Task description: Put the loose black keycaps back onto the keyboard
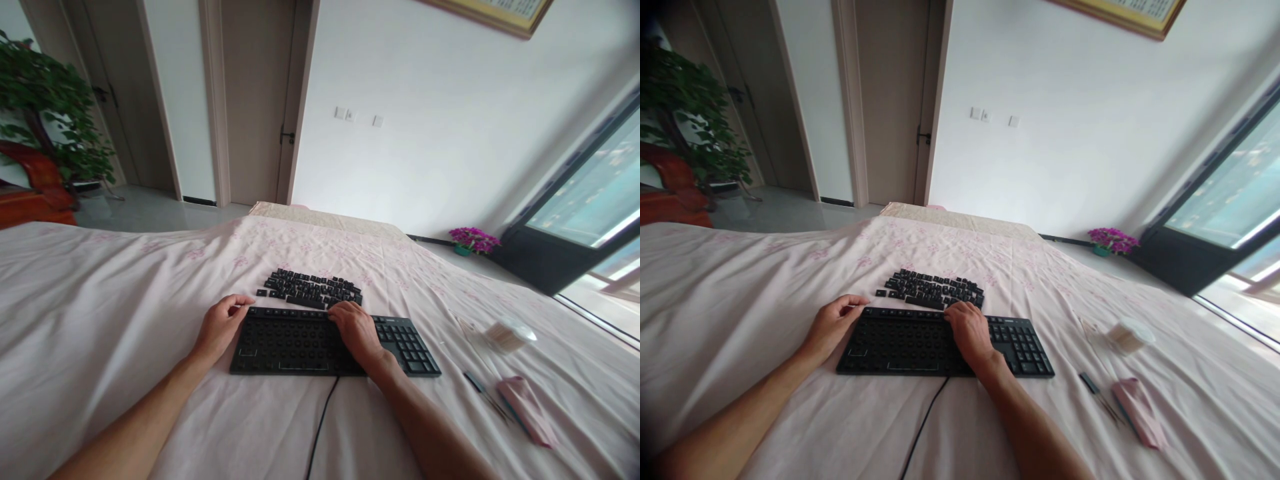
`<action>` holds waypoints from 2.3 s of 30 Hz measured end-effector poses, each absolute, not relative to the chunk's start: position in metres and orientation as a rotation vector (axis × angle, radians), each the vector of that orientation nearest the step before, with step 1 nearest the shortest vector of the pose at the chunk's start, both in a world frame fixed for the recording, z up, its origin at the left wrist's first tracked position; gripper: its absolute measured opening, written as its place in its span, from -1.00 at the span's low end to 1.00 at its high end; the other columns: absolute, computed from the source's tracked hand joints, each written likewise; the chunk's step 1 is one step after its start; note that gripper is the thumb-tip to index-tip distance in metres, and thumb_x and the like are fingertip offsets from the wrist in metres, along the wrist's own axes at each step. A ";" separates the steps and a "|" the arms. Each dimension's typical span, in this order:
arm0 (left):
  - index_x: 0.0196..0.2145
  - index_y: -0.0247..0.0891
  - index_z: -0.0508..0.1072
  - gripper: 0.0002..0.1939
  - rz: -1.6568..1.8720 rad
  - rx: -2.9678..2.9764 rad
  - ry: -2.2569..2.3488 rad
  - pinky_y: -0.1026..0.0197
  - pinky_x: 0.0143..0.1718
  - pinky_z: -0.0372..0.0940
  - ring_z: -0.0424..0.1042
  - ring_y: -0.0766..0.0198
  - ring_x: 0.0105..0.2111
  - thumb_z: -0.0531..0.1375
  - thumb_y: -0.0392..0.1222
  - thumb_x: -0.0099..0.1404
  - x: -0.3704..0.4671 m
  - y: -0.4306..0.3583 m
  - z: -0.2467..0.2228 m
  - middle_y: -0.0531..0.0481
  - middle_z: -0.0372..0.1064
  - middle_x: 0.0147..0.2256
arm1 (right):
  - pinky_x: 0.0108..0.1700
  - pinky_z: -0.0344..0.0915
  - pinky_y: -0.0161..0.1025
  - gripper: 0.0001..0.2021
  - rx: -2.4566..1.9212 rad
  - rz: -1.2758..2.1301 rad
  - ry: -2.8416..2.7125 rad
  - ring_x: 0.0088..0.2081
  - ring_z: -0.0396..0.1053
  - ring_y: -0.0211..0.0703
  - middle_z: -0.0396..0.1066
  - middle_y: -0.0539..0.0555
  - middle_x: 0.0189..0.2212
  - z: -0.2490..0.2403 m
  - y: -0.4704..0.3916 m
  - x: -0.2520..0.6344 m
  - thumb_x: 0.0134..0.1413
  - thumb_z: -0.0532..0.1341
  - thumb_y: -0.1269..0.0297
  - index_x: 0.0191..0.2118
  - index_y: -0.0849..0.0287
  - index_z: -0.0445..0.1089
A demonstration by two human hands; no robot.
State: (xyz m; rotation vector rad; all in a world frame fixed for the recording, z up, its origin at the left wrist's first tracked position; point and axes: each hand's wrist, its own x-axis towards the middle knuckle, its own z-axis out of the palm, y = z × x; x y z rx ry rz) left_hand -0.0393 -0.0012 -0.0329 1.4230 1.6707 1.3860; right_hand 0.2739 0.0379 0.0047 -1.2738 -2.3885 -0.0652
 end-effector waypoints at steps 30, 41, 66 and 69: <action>-0.26 -0.22 0.51 -0.74 1.380 1.427 1.703 0.29 -0.38 0.28 0.45 0.24 -0.42 0.15 -0.06 0.15 -0.038 -0.002 -0.029 0.02 0.52 -0.39 | -0.09 0.26 -0.25 -0.82 -1.416 0.434 -2.100 -0.20 0.43 -0.14 0.54 -0.04 -0.28 0.002 0.055 0.278 0.10 0.17 0.26 -0.30 0.03 0.55; -0.25 -0.24 0.52 -0.71 1.391 1.398 1.687 0.28 -0.40 0.28 0.44 0.24 -0.44 0.16 -0.04 0.13 -0.036 -0.004 -0.028 0.02 0.52 -0.41 | -0.03 0.18 -0.25 -0.82 -1.345 0.159 -2.229 -0.18 0.36 -0.16 0.51 -0.01 -0.26 0.006 0.046 0.275 0.14 0.16 0.29 -0.30 0.03 0.53; -0.26 -0.24 0.52 -0.72 1.381 1.405 1.681 0.28 -0.38 0.28 0.45 0.23 -0.43 0.16 -0.06 0.14 -0.037 -0.004 -0.027 0.01 0.52 -0.39 | -0.04 0.16 -0.21 -0.81 -1.234 -0.127 -2.392 -0.20 0.28 -0.15 0.45 0.03 -0.27 0.008 0.039 0.269 0.24 0.10 0.33 -0.26 0.10 0.48; -0.26 -0.24 0.52 -0.73 1.386 1.399 1.684 0.28 -0.38 0.28 0.45 0.23 -0.43 0.16 -0.06 0.13 -0.037 -0.004 -0.027 0.02 0.52 -0.40 | -0.03 0.16 -0.20 -0.80 -1.215 -0.188 -2.426 -0.20 0.27 -0.14 0.44 0.04 -0.29 0.010 0.036 0.267 0.24 0.08 0.35 -0.28 0.11 0.47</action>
